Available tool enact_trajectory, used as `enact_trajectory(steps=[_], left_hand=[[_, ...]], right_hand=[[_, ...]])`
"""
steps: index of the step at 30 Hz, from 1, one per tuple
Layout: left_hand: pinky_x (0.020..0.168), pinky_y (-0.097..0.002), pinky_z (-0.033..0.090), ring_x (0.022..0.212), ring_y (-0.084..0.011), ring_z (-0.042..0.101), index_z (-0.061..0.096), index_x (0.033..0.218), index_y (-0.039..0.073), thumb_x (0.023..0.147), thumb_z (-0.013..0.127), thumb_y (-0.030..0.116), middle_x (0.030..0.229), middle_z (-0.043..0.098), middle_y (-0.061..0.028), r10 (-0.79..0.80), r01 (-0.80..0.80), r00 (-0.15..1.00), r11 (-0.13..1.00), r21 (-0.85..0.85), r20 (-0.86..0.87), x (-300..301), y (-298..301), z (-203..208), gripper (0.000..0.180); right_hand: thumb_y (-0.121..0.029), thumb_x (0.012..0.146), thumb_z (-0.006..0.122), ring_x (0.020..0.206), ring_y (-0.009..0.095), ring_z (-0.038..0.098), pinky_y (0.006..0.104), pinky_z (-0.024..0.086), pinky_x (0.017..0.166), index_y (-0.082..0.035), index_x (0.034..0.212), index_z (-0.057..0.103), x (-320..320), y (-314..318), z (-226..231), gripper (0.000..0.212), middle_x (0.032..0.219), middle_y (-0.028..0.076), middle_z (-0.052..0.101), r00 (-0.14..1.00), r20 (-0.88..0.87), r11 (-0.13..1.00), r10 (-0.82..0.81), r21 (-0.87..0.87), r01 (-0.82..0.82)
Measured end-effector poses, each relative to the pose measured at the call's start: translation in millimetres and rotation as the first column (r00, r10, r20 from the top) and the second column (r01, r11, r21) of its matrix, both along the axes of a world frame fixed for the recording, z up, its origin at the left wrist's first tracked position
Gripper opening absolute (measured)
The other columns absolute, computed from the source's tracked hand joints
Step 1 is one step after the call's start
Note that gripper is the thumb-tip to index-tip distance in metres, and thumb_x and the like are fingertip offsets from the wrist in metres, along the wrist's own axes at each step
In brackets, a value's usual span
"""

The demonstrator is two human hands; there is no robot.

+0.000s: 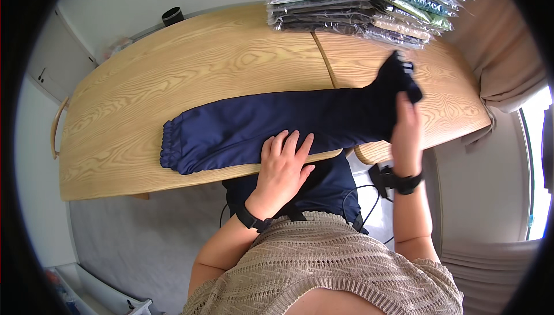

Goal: The recorder folds a pair of navy blue pants and places them inside a clear plastic bag.

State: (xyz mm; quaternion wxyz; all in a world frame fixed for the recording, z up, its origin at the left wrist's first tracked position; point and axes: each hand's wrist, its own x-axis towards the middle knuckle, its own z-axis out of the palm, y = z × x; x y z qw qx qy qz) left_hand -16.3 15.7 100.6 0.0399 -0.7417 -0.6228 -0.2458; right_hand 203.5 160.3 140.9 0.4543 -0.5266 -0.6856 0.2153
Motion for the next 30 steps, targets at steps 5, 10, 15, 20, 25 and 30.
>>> enact_trajectory(steps=[5, 10, 15, 20, 25, 30], left_hand=[[0.097, -0.0481, 0.037, 0.115, -0.0348, 0.043, 0.053, 0.126, 0.007, 0.074, 0.073, 0.024, 0.123, 0.047, -0.0157, 0.009, -0.009, 1.000, 1.000, 0.008, 0.022, -1, -1, 0, 0.058], [0.098, -0.0486, 0.036, 0.116, -0.0357, 0.042, 0.057, 0.117, 0.005, 0.073, 0.074, 0.023, 0.118, 0.048, -0.0156, -0.022, 0.020, 0.998, 0.999, 0.028, 0.058, -1, 1, -1, 0.051], [0.098, -0.0499, 0.035, 0.115, -0.0368, 0.042, 0.059, 0.112, 0.003, 0.073, 0.073, 0.023, 0.115, 0.049, -0.0160, -0.015, 0.012, 0.998, 0.999, 0.046, 0.056, -2, -1, -2, 0.046], [0.098, -0.0505, 0.035, 0.113, -0.0366, 0.042, 0.061, 0.106, 0.003, 0.073, 0.072, 0.021, 0.116, 0.049, -0.0161, -0.039, 0.038, 0.998, 0.999, 0.027, 0.055, -3, -1, -5, 0.039], [0.099, -0.0497, 0.035, 0.115, -0.0363, 0.041, 0.059, 0.113, 0.004, 0.075, 0.071, 0.021, 0.117, 0.048, -0.0156, -0.034, 0.034, 0.997, 0.999, 0.004, 0.064, -3, -1, -1, 0.044], [0.102, -0.0487, 0.033, 0.120, -0.0353, 0.043, 0.049, 0.132, 0.008, 0.079, 0.067, 0.026, 0.126, 0.049, -0.0178, -0.024, 0.025, 0.999, 1.000, -0.013, 0.040, -5, -2, -1, 0.058]], right_hand=[[-0.005, 0.079, 0.058, 0.122, 0.031, 0.050, 0.0387, 0.038, 0.103, 0.001, 0.122, 0.052, -94, -52, -35, 0.044, 0.128, 0.015, 0.055, 0.737, 0.565, 0.841, 0.371, 0.132, -0.524], [-0.005, 0.080, 0.057, 0.125, 0.029, 0.048, 0.0401, 0.036, 0.104, 0.000, 0.125, 0.051, -93, -56, -39, 0.046, 0.130, 0.015, 0.054, 0.818, 0.422, 0.888, 0.391, 0.061, -0.456], [-0.005, 0.081, 0.055, 0.125, 0.029, 0.047, 0.0406, 0.036, 0.104, 0.000, 0.127, 0.048, -105, -61, -27, 0.047, 0.130, 0.015, 0.054, 0.835, 0.400, 0.879, 0.378, 0.127, -0.459], [-0.006, 0.079, 0.055, 0.121, 0.029, 0.051, 0.0403, 0.038, 0.103, 0.002, 0.123, 0.052, -110, -64, -42, 0.045, 0.126, 0.015, 0.058, 0.814, 0.457, 0.883, 0.358, 0.118, -0.454], [-0.005, 0.080, 0.054, 0.121, 0.033, 0.050, 0.0396, 0.038, 0.103, 0.005, 0.122, 0.052, -103, -59, -40, 0.043, 0.123, 0.020, 0.057, 0.817, 0.362, 0.863, 0.449, 0.060, -0.501], [-0.015, 0.096, 0.050, 0.086, 0.018, 0.056, 0.0276, 0.044, 0.076, 0.004, 0.116, 0.055, -102, -40, 9, 0.028, 0.090, 0.010, 0.061, 0.903, -0.211, 0.804, 0.374, -0.412, -0.429]])
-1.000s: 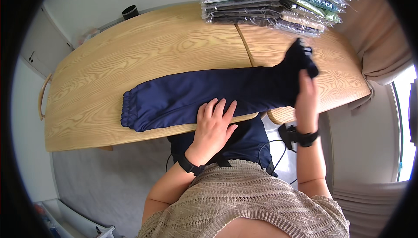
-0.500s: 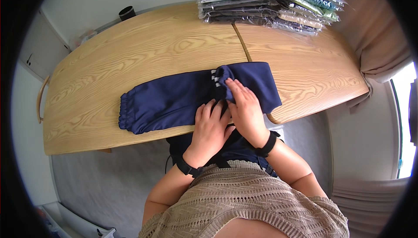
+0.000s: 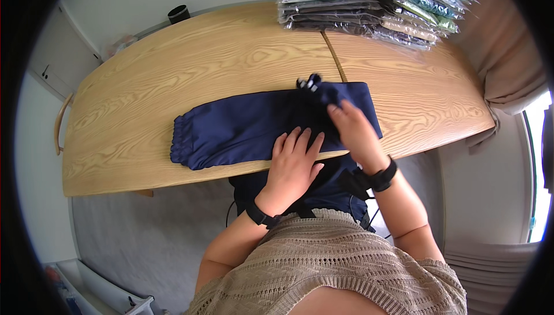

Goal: The recorder folds a pair of navy blue pants and places them inside a clear plastic bag.

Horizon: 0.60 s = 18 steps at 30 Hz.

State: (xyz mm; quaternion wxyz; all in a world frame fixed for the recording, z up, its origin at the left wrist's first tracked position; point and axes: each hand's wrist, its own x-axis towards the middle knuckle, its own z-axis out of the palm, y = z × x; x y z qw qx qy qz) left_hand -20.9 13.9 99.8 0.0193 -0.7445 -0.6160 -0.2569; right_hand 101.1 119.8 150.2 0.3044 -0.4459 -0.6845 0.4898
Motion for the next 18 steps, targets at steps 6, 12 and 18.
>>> enact_trajectory(steps=[6, 12, 18], left_hand=[[0.102, -0.0459, 0.034, 0.119, -0.0311, 0.046, 0.051, 0.129, 0.010, 0.079, 0.065, 0.030, 0.125, 0.052, -0.0151, -0.029, 0.032, 0.999, 0.995, 0.097, -0.033, -4, -2, -14, 0.056], [0.106, -0.0402, 0.031, 0.124, -0.0260, 0.043, 0.044, 0.134, 0.007, 0.088, 0.056, 0.028, 0.133, 0.047, -0.0132, -0.124, 0.124, 0.992, 0.989, 0.075, -0.004, -3, -14, -72, 0.052], [0.110, -0.0326, 0.029, 0.130, -0.0202, 0.040, 0.036, 0.140, 0.003, 0.096, 0.048, 0.023, 0.142, 0.041, -0.0111, -0.065, 0.070, 0.976, 0.997, 0.019, -0.210, 2, -23, -96, 0.050]], right_hand=[[-0.017, 0.096, 0.052, 0.072, 0.011, 0.050, 0.0262, 0.044, 0.066, 0.004, 0.123, 0.051, -68, -30, 52, 0.034, 0.082, 0.006, 0.058, 0.971, -0.240, 0.993, 0.022, 0.114, 0.006], [-0.020, 0.096, 0.047, 0.137, 0.037, 0.029, 0.0494, 0.025, 0.110, 0.001, 0.140, 0.031, -163, -82, 4, 0.051, 0.142, 0.025, 0.037, 0.850, 0.136, 0.825, 0.508, 0.207, -0.526], [-0.025, 0.086, 0.061, 0.140, 0.030, 0.026, 0.0446, 0.027, 0.110, 0.004, 0.144, 0.019, -167, -102, -6, 0.077, 0.150, 0.020, 0.024, 0.649, 0.596, 0.625, 0.472, 0.293, -0.724]])
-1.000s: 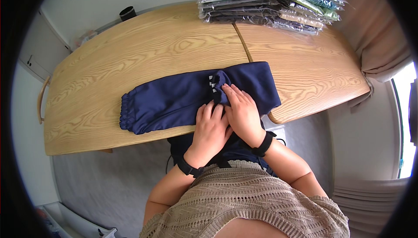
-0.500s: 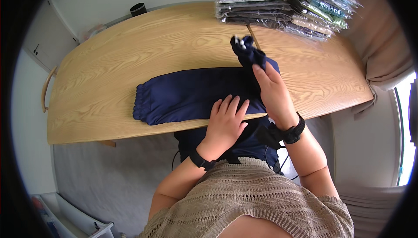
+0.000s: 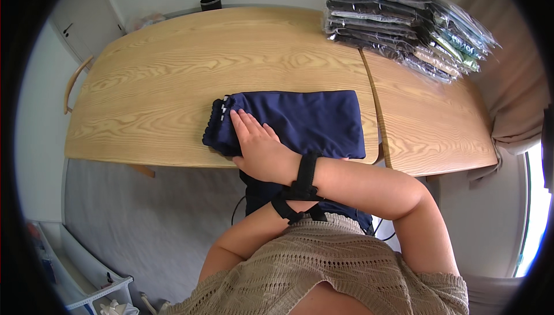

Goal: The recorder folds a pair of navy blue pants and places them inside a clear plastic bag.

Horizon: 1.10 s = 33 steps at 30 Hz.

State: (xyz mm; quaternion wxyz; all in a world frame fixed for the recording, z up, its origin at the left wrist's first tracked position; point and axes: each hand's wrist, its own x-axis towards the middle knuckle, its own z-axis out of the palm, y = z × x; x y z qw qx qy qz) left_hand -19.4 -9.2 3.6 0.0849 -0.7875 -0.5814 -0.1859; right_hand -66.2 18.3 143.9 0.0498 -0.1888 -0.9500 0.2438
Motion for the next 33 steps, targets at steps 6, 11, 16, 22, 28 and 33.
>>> enact_trajectory(steps=[6, 11, 16, 22, 28, 33], left_hand=[[0.112, -0.0298, 0.027, 0.134, -0.0188, 0.037, 0.030, 0.144, 0.001, 0.098, 0.047, 0.019, 0.147, 0.037, -0.0105, -0.083, 0.383, 0.508, 0.913, -0.138, 0.857, -16, -10, 43, 0.052], [0.098, -0.0334, 0.040, 0.118, -0.0185, 0.050, 0.053, 0.123, 0.006, 0.091, 0.059, 0.024, 0.125, 0.056, -0.0070, -0.056, 0.213, 0.443, 0.976, -0.044, 0.895, -10, -4, 34, 0.037], [0.094, -0.0434, 0.041, 0.100, -0.0317, 0.055, 0.064, 0.096, 0.011, 0.075, 0.069, 0.023, 0.093, 0.063, -0.0112, 0.022, -0.059, 0.967, 0.989, 0.138, 0.254, -4, 17, 85, 0.024], [0.103, -0.0468, 0.034, 0.120, -0.0322, 0.044, 0.049, 0.130, 0.009, 0.072, 0.073, 0.023, 0.126, 0.048, -0.0149, 0.067, -0.071, 0.982, 0.997, 0.017, 0.174, -3, 17, 93, 0.065], [0.104, -0.0486, 0.032, 0.122, -0.0330, 0.042, 0.048, 0.133, 0.009, 0.073, 0.073, 0.020, 0.130, 0.047, -0.0153, 0.091, -0.088, 0.982, 0.996, -0.029, 0.167, -4, 16, 95, 0.066], [0.104, -0.0489, 0.032, 0.122, -0.0333, 0.042, 0.048, 0.133, 0.010, 0.073, 0.073, 0.019, 0.130, 0.046, -0.0154, 0.097, -0.088, 0.986, 0.994, -0.071, 0.133, 1, 19, 98, 0.066]], right_hand=[[-0.017, 0.081, 0.064, 0.130, 0.030, 0.038, 0.0411, 0.036, 0.104, 0.007, 0.139, 0.027, -20, 8, -3, 0.073, 0.138, 0.019, 0.036, 0.986, -0.060, 0.979, -0.156, -0.141, 0.147], [-0.009, 0.081, 0.059, 0.094, 0.036, 0.060, 0.0362, 0.048, 0.087, 0.003, 0.116, 0.057, -18, 44, 6, 0.037, 0.098, 0.021, 0.062, 0.934, -0.163, 0.827, -0.318, -0.529, 0.189], [-0.014, 0.090, 0.056, 0.099, 0.023, 0.062, 0.0349, 0.050, 0.084, 0.000, 0.107, 0.061, 83, 131, 51, 0.023, 0.107, 0.015, 0.063, 0.748, -0.453, 0.568, -0.485, -0.813, -0.124], [-0.019, 0.095, 0.048, 0.120, 0.030, 0.052, 0.0433, 0.038, 0.107, 0.005, 0.127, 0.049, 278, 202, 74, 0.039, 0.129, 0.017, 0.055, 0.326, -0.478, 0.260, -0.816, -0.805, -0.533], [-0.006, 0.088, 0.047, 0.101, 0.025, 0.061, 0.0385, 0.045, 0.098, -0.002, 0.110, 0.057, 404, 244, -60, 0.024, 0.111, 0.011, 0.065, 0.062, -0.127, 0.109, -0.990, -0.964, -0.242], [-0.017, 0.095, 0.049, 0.110, 0.025, 0.059, 0.0397, 0.042, 0.101, -0.002, 0.119, 0.055, 388, 222, -65, 0.029, 0.119, 0.012, 0.062, 0.142, -0.155, 0.098, -0.978, -0.933, -0.346]])
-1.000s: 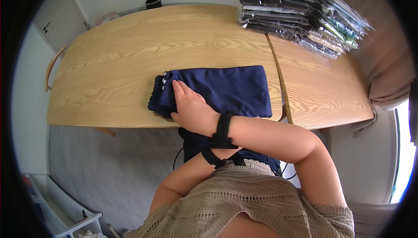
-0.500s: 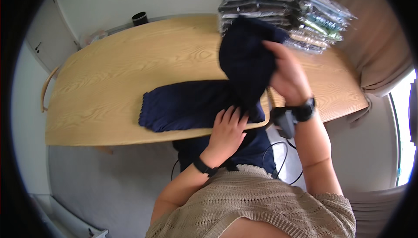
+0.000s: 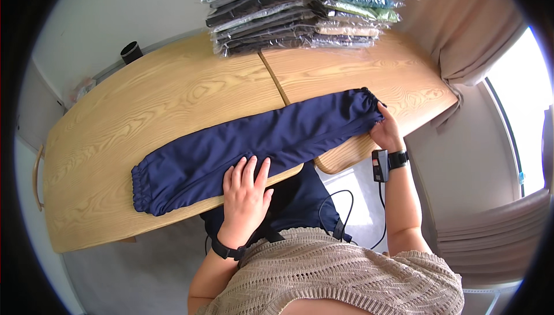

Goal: The recorder folds a pair of navy blue pants and places them inside a clear plastic bag.

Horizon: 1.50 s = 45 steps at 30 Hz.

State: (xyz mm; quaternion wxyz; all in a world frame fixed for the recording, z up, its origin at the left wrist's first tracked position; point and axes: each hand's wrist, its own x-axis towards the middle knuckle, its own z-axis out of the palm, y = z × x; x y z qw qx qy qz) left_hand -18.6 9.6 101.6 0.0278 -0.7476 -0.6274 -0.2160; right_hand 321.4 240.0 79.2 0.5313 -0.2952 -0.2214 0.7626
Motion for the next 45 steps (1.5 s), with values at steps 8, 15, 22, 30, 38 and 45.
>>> enact_trajectory(steps=[8, 15, 22, 30, 38, 45], left_hand=[[0.104, -0.0484, 0.033, 0.123, -0.0335, 0.041, 0.047, 0.134, 0.010, 0.073, 0.072, 0.018, 0.131, 0.045, -0.0152, 0.019, -0.019, 1.000, 0.999, -0.026, 0.000, 3, 3, 2, 0.066], [0.103, -0.0492, 0.032, 0.122, -0.0346, 0.041, 0.049, 0.131, 0.007, 0.074, 0.072, 0.017, 0.130, 0.046, -0.0163, -0.002, 0.002, 1.000, 1.000, 0.008, 0.003, 1, 3, 3, 0.063], [0.102, -0.0510, 0.033, 0.121, -0.0366, 0.040, 0.059, 0.112, 0.006, 0.068, 0.074, 0.014, 0.123, 0.045, -0.0173, -0.022, 0.021, 0.998, 1.000, 0.010, 0.056, -1, 3, -4, 0.047], [0.102, -0.0516, 0.034, 0.119, -0.0393, 0.042, 0.054, 0.119, 0.002, 0.068, 0.074, 0.012, 0.122, 0.048, -0.0217, -0.050, 0.046, 0.996, 0.997, 0.054, 0.078, -5, 1, -6, 0.055], [0.099, -0.0476, 0.039, 0.113, -0.0408, 0.049, 0.057, 0.111, -0.001, 0.069, 0.069, 0.003, 0.116, 0.054, -0.0222, -0.143, 0.128, 0.959, 0.989, 0.078, 0.244, -17, 2, -2, 0.044], [0.099, -0.0463, 0.036, 0.118, -0.0392, 0.043, 0.048, 0.125, 0.000, 0.094, 0.050, 0.023, 0.131, 0.043, -0.0229, -0.059, -0.056, 0.909, 0.964, 0.261, 0.412, -20, 0, 10, 0.039]], right_hand=[[-0.016, 0.097, 0.050, 0.112, 0.023, 0.058, 0.0355, 0.046, 0.098, 0.001, 0.125, 0.052, -40, -11, 22, 0.034, 0.124, 0.009, 0.060, 0.981, 0.092, 0.984, -0.170, 0.071, 0.164], [0.006, 0.076, 0.058, 0.114, 0.032, 0.056, 0.0357, 0.043, 0.096, -0.001, 0.125, 0.051, -162, -94, 78, 0.050, 0.118, 0.021, 0.059, 0.366, 0.693, 0.629, -0.621, 0.720, -0.295], [-0.005, 0.075, 0.057, 0.127, 0.029, 0.045, 0.0421, 0.033, 0.106, -0.001, 0.131, 0.046, -221, -137, 19, 0.057, 0.136, 0.015, 0.049, 0.169, 0.748, 0.403, -0.642, 0.517, -0.755], [-0.007, 0.079, 0.054, 0.130, 0.029, 0.043, 0.0427, 0.033, 0.107, 0.000, 0.131, 0.045, -236, -140, 35, 0.053, 0.134, 0.016, 0.051, 0.282, 0.745, 0.462, -0.604, 0.616, -0.638], [-0.013, 0.083, 0.052, 0.128, 0.033, 0.043, 0.0443, 0.030, 0.107, 0.001, 0.133, 0.043, -242, -144, 18, 0.053, 0.135, 0.019, 0.049, 0.199, 0.798, 0.482, -0.568, 0.519, -0.706], [-0.022, 0.079, 0.059, 0.126, 0.033, 0.043, 0.0471, 0.031, 0.105, 0.001, 0.136, 0.041, -245, -156, 16, 0.064, 0.135, 0.020, 0.047, 0.005, 0.632, 0.402, -0.775, 0.498, -0.768]])
